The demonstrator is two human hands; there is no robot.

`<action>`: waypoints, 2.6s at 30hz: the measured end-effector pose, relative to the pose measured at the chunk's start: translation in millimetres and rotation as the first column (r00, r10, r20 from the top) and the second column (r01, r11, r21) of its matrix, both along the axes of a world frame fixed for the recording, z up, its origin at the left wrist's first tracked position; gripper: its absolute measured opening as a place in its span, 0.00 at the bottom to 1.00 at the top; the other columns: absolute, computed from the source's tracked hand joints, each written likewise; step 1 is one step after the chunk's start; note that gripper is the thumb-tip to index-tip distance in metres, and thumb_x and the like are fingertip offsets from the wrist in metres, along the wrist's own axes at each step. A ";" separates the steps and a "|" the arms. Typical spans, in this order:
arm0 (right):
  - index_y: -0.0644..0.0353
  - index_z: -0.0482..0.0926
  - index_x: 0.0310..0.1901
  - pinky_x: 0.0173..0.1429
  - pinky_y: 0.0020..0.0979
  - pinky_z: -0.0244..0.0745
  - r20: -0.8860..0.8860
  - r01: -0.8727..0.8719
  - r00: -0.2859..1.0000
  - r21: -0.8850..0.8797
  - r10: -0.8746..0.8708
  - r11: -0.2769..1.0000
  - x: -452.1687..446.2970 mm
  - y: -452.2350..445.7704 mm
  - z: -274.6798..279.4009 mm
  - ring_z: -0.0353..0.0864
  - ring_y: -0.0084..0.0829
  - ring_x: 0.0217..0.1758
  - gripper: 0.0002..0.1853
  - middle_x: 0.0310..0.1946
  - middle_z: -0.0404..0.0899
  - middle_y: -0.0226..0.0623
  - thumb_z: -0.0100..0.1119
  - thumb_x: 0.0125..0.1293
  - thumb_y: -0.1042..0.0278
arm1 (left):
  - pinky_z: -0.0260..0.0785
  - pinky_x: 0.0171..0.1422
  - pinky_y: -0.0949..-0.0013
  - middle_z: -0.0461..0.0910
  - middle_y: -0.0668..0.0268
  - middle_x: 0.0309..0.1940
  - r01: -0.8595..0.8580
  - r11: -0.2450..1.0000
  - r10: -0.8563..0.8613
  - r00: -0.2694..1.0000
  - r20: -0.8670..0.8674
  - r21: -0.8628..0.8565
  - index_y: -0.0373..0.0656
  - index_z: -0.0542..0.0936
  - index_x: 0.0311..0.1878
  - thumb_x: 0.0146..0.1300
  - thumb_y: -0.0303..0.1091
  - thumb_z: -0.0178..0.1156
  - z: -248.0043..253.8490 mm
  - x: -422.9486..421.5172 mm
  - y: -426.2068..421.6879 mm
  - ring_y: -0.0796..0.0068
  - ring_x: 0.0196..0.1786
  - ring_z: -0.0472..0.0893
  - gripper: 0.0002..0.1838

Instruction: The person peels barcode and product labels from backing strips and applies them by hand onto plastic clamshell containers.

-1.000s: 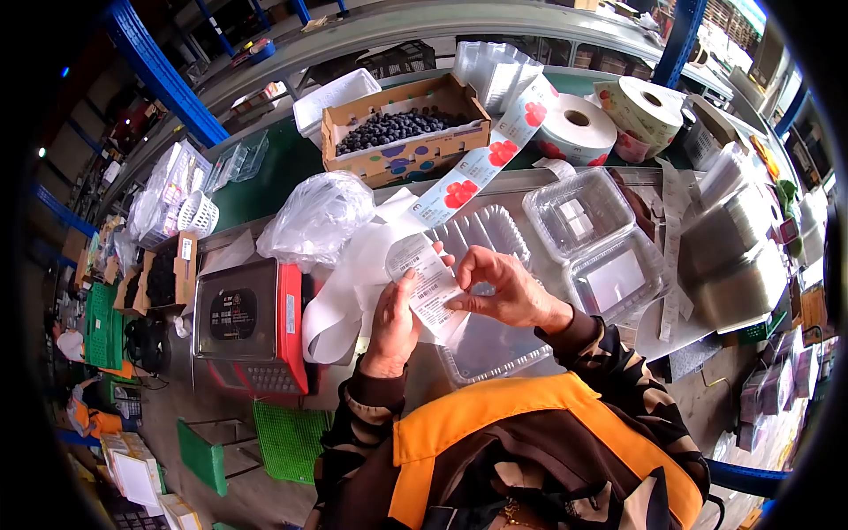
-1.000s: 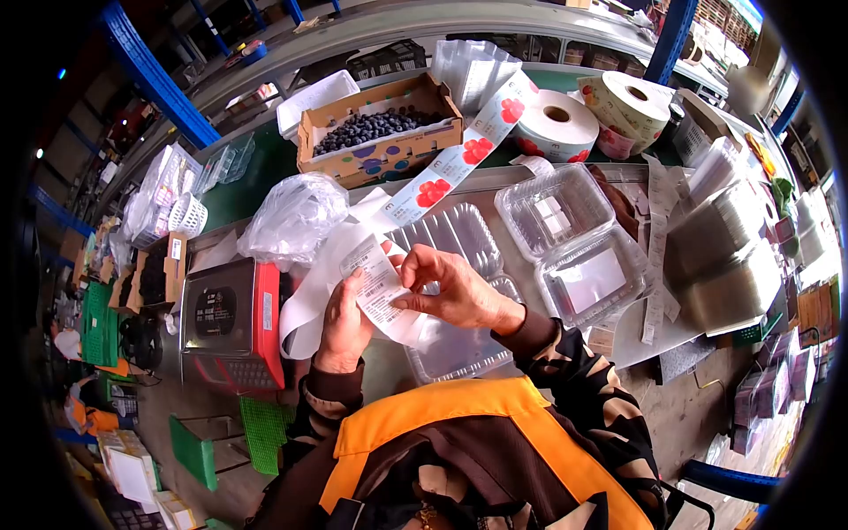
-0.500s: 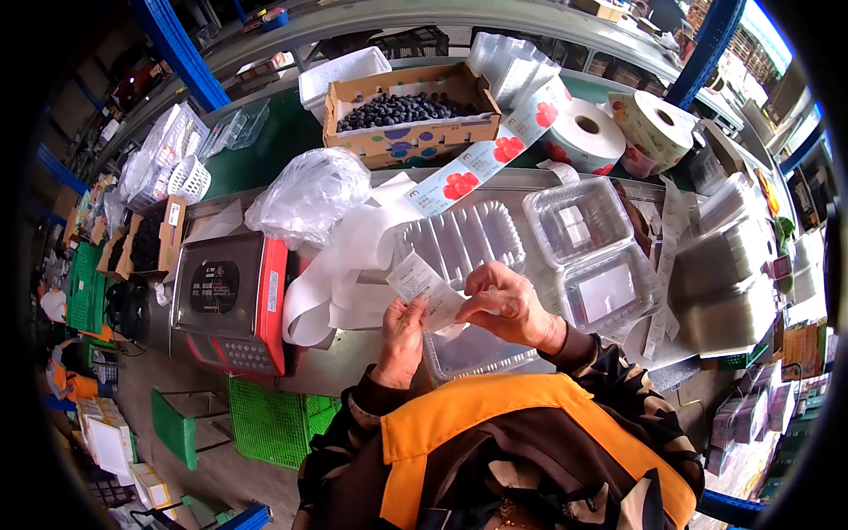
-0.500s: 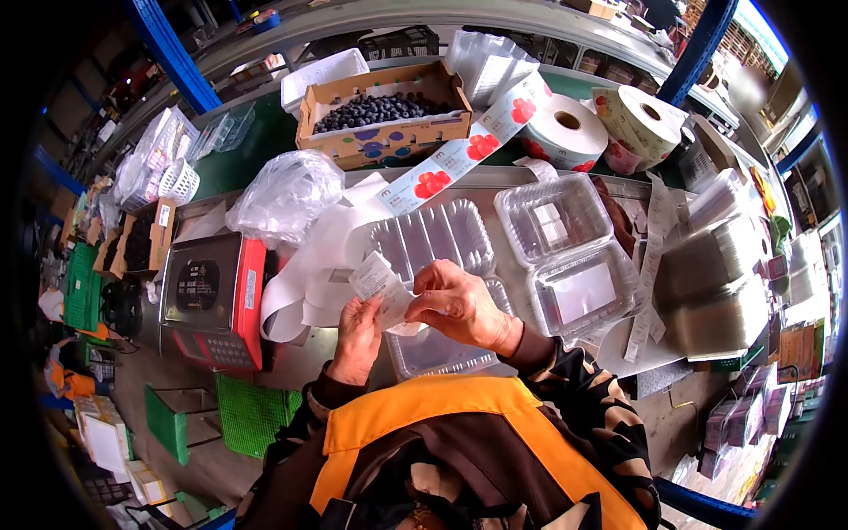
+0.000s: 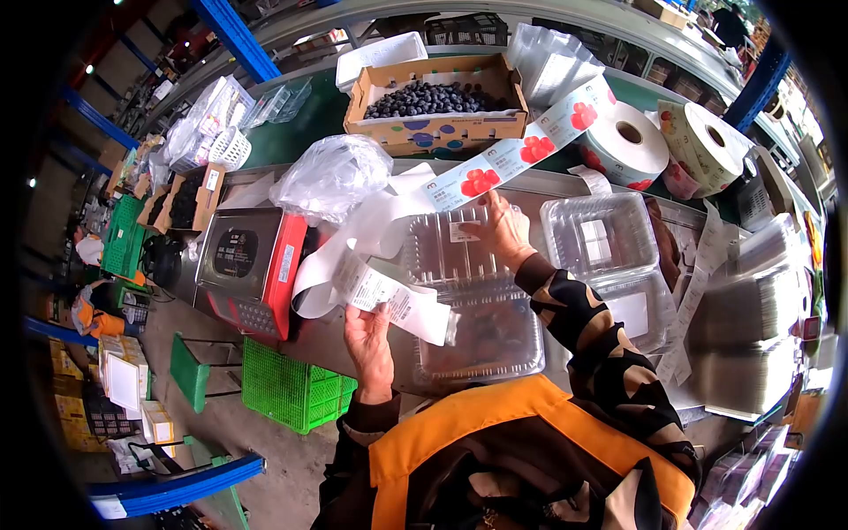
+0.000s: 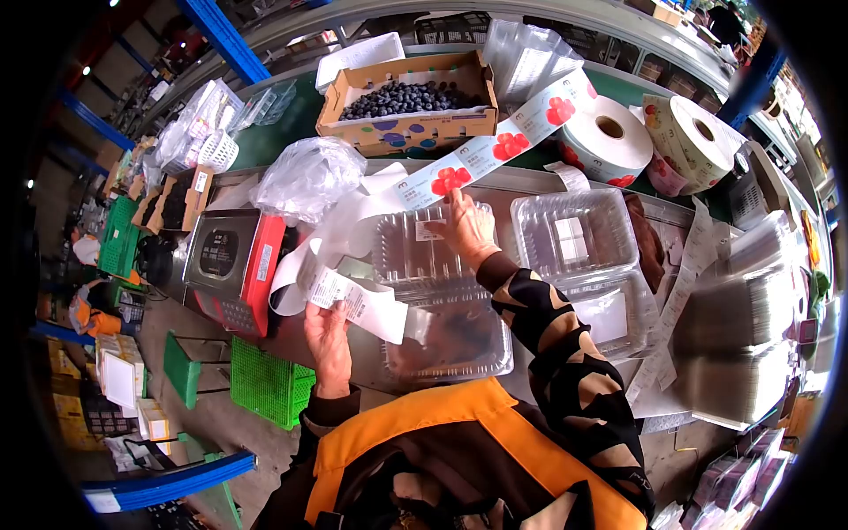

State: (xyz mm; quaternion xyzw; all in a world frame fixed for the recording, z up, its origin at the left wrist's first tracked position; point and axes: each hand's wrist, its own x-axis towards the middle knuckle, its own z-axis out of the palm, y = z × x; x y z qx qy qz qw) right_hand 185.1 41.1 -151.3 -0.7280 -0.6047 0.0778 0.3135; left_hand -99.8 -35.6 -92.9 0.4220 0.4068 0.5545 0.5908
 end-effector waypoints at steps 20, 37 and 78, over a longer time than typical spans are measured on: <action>0.63 0.80 0.47 0.52 0.27 0.73 -0.847 -0.700 0.359 0.034 0.393 0.713 -70.5 -97.2 91.9 0.80 0.22 0.45 0.14 0.38 0.83 0.32 0.65 0.67 0.63 | 0.75 0.61 0.63 0.77 0.61 0.58 0.606 0.743 -0.395 0.740 0.544 -0.284 0.41 0.68 0.66 0.73 0.26 0.49 -6.7 -23.5 15.3 0.68 0.58 0.79 0.19; 0.58 0.73 0.57 0.45 0.23 0.71 -0.933 -0.760 0.132 0.122 0.336 0.639 -78.5 -102.9 77.7 0.76 0.16 0.41 0.19 0.35 0.81 0.28 0.64 0.68 0.65 | 0.74 0.60 0.63 0.80 0.64 0.51 0.638 0.678 -0.285 0.686 0.669 -0.365 0.41 0.74 0.57 0.74 0.29 0.50 -28.3 -23.0 11.6 0.70 0.54 0.80 0.12; 0.53 0.84 0.34 0.43 0.30 0.76 -0.115 -0.463 0.815 0.459 0.567 0.758 -81.9 -110.9 77.9 0.80 0.28 0.37 0.07 0.37 0.81 0.28 0.73 0.54 0.68 | 0.74 0.54 0.67 0.78 0.62 0.48 -0.041 0.960 0.091 0.981 0.173 -0.277 0.37 0.73 0.52 0.71 0.29 0.52 -39.2 -46.2 30.3 0.72 0.48 0.78 0.10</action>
